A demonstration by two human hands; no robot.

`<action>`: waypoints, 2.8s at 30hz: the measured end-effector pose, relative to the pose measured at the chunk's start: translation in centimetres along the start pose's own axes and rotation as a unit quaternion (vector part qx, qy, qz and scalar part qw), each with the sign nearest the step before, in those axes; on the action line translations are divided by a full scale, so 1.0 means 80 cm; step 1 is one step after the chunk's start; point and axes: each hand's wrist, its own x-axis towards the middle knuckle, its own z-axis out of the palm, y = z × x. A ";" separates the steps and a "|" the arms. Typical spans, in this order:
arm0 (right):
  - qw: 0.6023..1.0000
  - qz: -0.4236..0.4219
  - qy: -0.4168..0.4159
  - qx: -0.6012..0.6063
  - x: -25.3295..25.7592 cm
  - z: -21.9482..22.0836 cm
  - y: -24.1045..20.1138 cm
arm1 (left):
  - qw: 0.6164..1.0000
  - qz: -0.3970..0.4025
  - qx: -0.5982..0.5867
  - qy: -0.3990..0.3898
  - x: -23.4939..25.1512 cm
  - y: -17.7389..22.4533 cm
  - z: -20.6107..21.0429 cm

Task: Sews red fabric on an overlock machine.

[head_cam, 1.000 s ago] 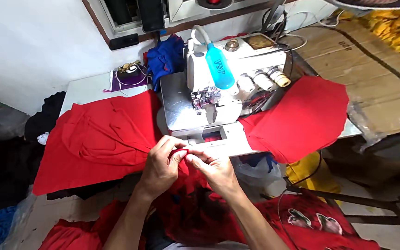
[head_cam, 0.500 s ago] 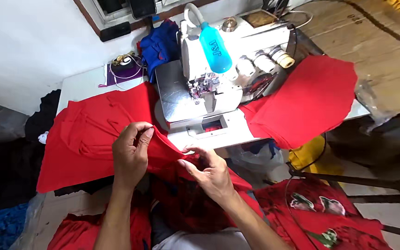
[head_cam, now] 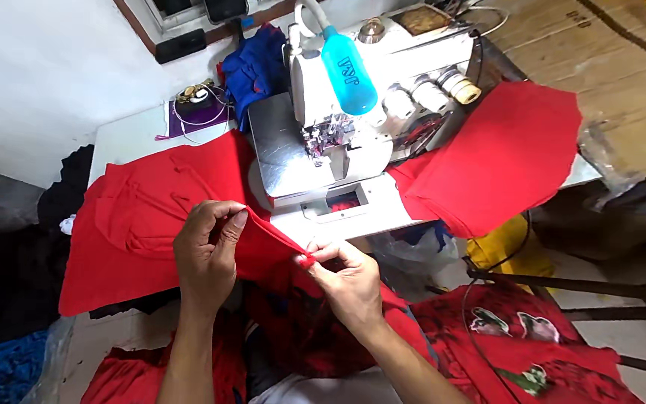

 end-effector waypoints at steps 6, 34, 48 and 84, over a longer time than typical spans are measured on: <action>0.987 0.154 -0.040 -0.022 0.037 -0.023 -0.014 | 0.981 0.110 0.158 -0.037 0.070 0.010 0.041; 0.932 0.314 -0.056 0.174 0.096 -0.095 0.018 | 0.961 0.076 0.249 -0.095 0.004 -0.021 0.142; 0.987 0.151 0.018 -0.043 0.103 -0.027 0.029 | 0.982 0.010 0.178 -0.065 0.120 -0.092 0.131; 0.910 -0.054 -0.086 -0.402 -0.023 -0.065 0.032 | 0.969 -0.194 -0.084 -0.125 -0.048 0.005 0.117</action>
